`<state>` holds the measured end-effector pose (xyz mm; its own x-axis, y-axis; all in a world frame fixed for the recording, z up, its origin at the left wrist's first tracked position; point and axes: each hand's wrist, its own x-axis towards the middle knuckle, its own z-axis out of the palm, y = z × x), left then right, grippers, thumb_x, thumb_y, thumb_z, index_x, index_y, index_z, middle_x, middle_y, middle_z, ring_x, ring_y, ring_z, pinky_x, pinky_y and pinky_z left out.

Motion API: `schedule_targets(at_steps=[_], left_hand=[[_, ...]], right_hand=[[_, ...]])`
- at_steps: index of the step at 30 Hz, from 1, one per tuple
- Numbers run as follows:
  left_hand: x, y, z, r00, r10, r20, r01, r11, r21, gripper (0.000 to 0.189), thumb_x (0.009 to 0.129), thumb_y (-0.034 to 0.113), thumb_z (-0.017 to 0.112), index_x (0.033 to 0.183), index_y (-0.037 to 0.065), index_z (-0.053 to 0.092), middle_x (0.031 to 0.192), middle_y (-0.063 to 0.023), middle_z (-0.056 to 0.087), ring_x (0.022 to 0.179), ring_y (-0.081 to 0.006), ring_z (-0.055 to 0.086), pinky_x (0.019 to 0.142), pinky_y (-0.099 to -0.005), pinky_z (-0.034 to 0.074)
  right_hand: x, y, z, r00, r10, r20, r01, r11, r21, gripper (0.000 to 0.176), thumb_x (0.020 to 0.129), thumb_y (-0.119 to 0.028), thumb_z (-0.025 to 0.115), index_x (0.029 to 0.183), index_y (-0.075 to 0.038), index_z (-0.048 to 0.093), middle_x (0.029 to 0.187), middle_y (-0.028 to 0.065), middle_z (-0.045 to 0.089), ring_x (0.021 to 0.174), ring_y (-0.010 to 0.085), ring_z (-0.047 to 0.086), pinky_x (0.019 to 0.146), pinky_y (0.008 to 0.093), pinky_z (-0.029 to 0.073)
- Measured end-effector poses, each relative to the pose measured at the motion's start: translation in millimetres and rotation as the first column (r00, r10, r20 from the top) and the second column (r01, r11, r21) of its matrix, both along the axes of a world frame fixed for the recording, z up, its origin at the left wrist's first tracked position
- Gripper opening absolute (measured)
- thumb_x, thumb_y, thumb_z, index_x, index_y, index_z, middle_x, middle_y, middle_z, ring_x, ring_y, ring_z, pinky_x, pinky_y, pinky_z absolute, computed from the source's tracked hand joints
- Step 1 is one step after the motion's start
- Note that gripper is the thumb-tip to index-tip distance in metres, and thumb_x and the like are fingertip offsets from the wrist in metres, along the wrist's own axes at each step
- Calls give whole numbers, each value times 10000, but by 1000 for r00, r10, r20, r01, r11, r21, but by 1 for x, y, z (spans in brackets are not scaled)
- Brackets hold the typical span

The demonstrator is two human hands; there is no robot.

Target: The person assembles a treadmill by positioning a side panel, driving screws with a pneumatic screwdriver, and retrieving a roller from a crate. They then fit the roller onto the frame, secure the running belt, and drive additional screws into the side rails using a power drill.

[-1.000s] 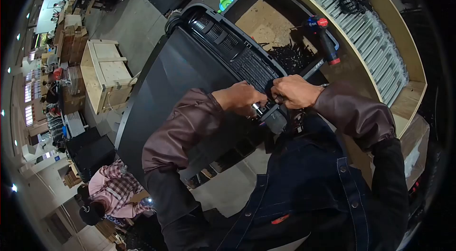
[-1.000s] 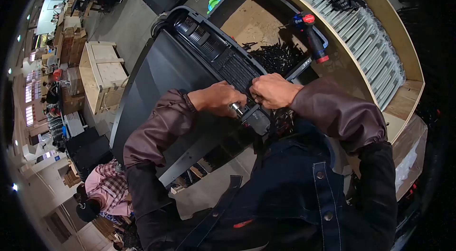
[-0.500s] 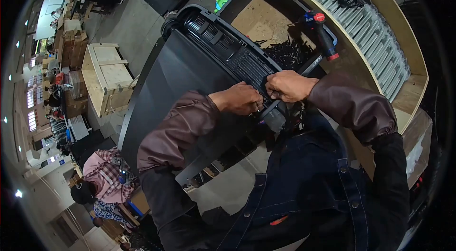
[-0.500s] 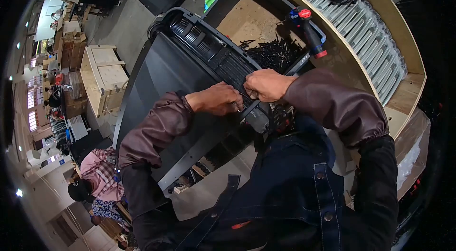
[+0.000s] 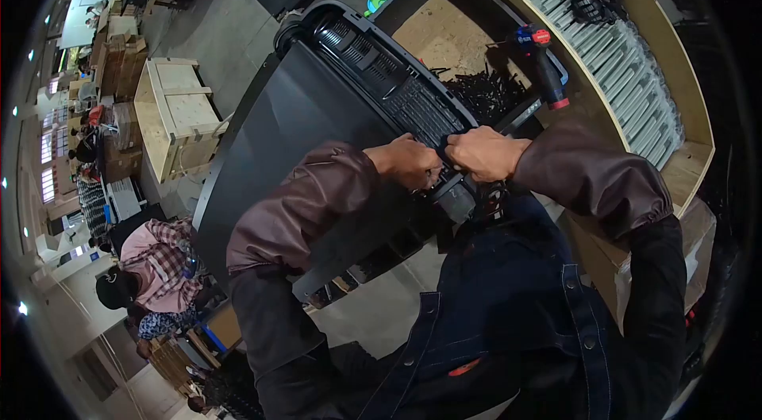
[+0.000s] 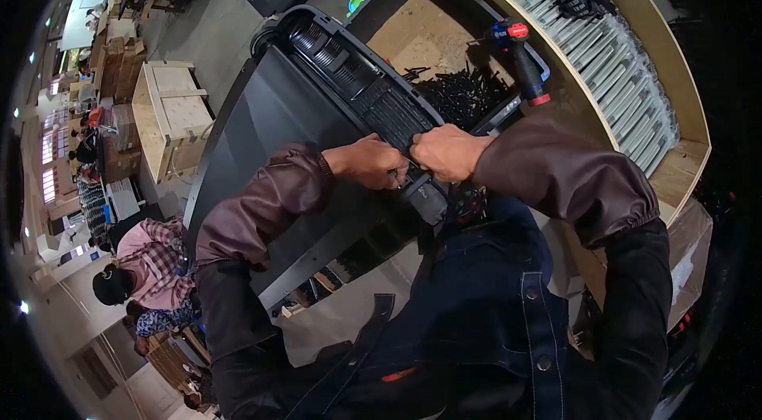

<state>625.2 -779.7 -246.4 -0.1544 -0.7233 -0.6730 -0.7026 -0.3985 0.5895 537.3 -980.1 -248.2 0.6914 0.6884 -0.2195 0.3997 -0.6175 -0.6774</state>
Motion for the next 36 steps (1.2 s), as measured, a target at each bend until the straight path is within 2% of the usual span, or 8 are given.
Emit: schedule_targets(at_steps=[3,6,8,21,28,31,32,36], left_hand=[[0,1,-2,1000,16,-21,-17,1000,-13,141,824,254,634,925,174,689,925,-11,701,985,-210,640,954,-430,375],[-1,0,-4,999,40,-33,-39,999,22,166,761,208,624,900,195,713,955,-35,723,1026,-260,657,1019,-568,342],[-1,0,-4,1000,-6,19,6,1000,-17,142,827,235,623,927,162,693,932,-15,702,994,-215,639,940,-419,395],[-2,8,-6,998,44,-34,-47,995,-83,193,796,215,692,958,109,685,948,-79,699,985,-285,641,880,-399,471],[-29,32,38,767,618,-172,-616,634,-469,323,821,162,713,1084,-9,637,994,-147,713,953,-343,672,827,-417,524],[-61,26,44,391,810,-437,-913,280,-297,313,879,135,670,1144,-30,641,965,-155,720,851,-241,701,770,-340,536],[-64,23,51,359,850,-386,-930,292,-221,275,908,136,650,1119,-40,655,876,-131,700,767,-139,659,722,-288,523],[-88,24,54,289,857,-426,-957,268,-110,261,927,140,643,1116,-38,666,882,-87,691,779,-115,618,730,-268,511]], right_hand=[[-2,1,10,1000,24,-6,-24,999,-44,241,742,-105,686,942,8,614,982,190,621,860,393,660,709,485,540],[-3,0,29,978,161,131,-150,985,-84,322,724,-109,701,987,41,591,967,200,601,824,370,676,665,456,549],[-2,5,11,975,153,162,-132,982,-135,325,719,-96,703,990,41,589,968,201,595,805,366,676,649,455,547],[6,0,9,955,178,238,-174,984,-37,185,831,-101,591,974,12,556,952,170,541,726,361,646,610,450,530],[8,-11,34,944,45,326,-38,999,-28,146,867,-107,560,989,-26,552,980,159,532,838,334,652,658,439,538],[-4,-8,42,919,-68,389,-9,981,193,157,832,-67,595,968,-32,527,949,143,511,861,332,633,686,430,528],[-7,-5,41,923,-82,375,-9,972,234,185,845,-85,640,999,-32,552,924,129,519,839,325,621,689,430,519],[-21,-46,49,870,-388,305,245,875,417,450,850,-197,761,1227,-36,578,994,124,602,883,326,621,744,383,524]])
